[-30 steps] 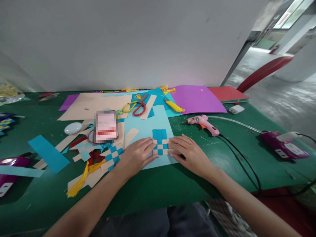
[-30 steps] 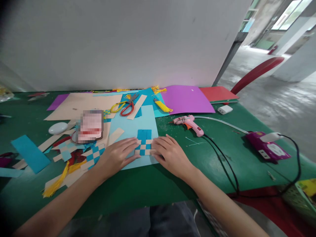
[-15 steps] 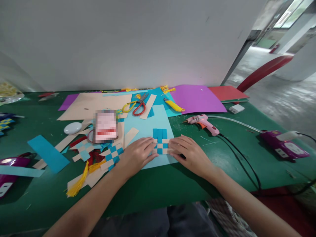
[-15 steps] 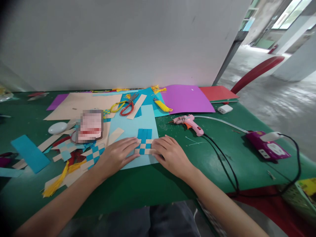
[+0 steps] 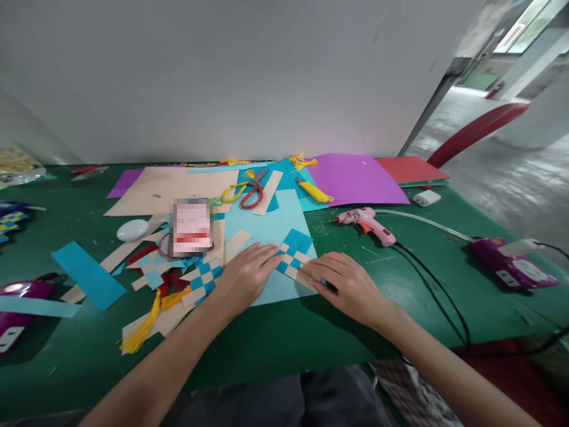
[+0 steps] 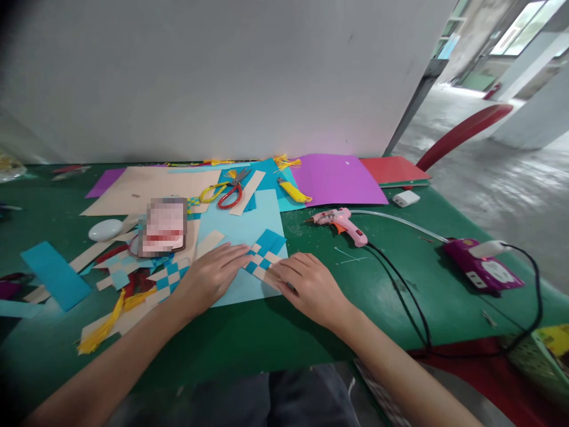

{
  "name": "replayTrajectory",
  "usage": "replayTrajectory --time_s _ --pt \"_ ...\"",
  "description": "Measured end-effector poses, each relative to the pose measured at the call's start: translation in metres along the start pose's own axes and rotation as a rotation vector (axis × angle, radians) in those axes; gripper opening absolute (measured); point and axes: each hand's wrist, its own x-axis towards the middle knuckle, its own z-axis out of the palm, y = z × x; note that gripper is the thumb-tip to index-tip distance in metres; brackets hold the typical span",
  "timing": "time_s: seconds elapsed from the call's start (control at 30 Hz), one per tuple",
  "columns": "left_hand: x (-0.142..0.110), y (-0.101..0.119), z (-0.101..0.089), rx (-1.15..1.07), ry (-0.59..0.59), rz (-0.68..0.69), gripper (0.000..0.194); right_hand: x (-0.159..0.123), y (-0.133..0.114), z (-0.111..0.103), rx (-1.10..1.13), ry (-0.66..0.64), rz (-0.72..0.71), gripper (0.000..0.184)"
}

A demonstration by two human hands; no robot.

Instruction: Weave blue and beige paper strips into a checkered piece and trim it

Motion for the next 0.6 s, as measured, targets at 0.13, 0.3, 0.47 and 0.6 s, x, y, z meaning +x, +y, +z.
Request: replayTrajectory --time_s 0.13,0.3,0.47,0.6 --pt "0.0028 0.0043 -0.0005 0.008 0.005 -0.14 0.033 0.002 -0.0015 -0.0019 0.034 0.042 -0.028 0.021" --pt "0.0041 0.0087 0.0001 -0.019 -0.114 -0.148 0.039 0.0046 -0.0019 -0.0027 0.087 0.019 -0.019 0.025" --pt "0.0047 0.0046 -0.0005 -0.076 -0.098 -0.147 0.036 0.0006 -0.0035 -0.004 0.174 0.036 -0.01 0.026" --pt "0.0041 0.0014 -0.0045 -0.098 -0.066 -0.133 0.052 0.0009 0.0023 -0.0083 0.135 -0.002 0.005 0.027"
